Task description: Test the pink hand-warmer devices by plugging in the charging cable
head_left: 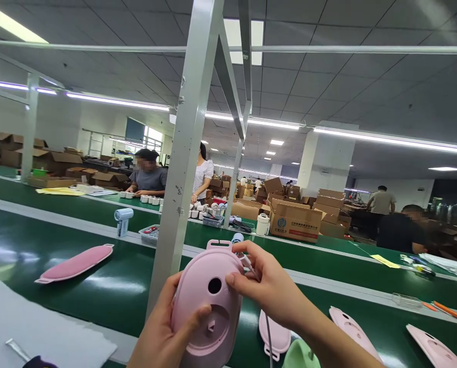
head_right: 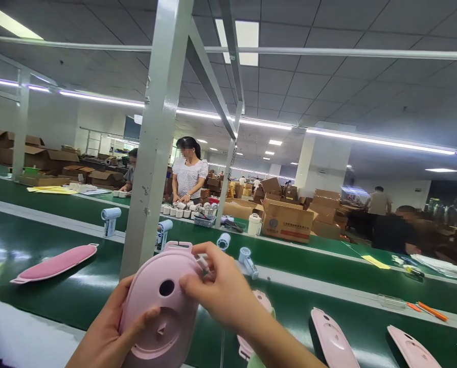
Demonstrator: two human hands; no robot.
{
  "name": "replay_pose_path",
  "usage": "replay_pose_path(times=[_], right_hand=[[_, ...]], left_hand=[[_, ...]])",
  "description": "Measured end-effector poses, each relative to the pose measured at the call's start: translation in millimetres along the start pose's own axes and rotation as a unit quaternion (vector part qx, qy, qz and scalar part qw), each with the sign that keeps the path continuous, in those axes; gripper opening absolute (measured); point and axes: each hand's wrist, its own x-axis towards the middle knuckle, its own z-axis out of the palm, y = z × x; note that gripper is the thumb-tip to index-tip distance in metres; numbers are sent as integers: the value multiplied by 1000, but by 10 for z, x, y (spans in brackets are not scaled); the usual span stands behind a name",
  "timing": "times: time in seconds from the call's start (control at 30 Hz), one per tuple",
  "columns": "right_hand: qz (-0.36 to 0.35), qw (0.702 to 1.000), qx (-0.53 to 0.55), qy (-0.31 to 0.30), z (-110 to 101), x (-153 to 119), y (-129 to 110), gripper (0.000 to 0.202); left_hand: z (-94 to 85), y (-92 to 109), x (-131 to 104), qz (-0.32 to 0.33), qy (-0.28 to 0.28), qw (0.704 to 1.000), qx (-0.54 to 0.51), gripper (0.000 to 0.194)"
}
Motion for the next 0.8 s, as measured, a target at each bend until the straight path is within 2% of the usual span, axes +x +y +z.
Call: replay_pose_path(times=[0.2, 0.33, 0.47, 0.5, 0.57, 0.67, 0.8], right_hand=[[-2, 1000, -2, -1, 2, -34, -36, 37], [-12, 1000, -9, -4, 3, -25, 11, 42], [-53, 996, -64, 19, -57, -32, 23, 34], [-60, 994, -96, 9, -79, -47, 2, 32], [-62, 983, -166, -56, -115, -91, -69, 31], [-48, 952, -245, -180, -133, -162, -196, 26], [-49, 935, -283, -209, -116, -210, -297, 26]], left_hand=[[-55, -72, 61, -1, -31, 999, 8, 82], [-74, -109, 81, 13, -33, 999, -22, 76], [-109, -80, 89, -70, -23, 986, -148, 86], [-125, -65, 97, -87, -1, 980, -179, 89], [-157, -33, 120, -112, 36, 967, -228, 95], [-194, -10, 156, -127, 36, 958, -256, 103], [-223, -29, 151, -125, 32, 964, -234, 101]])
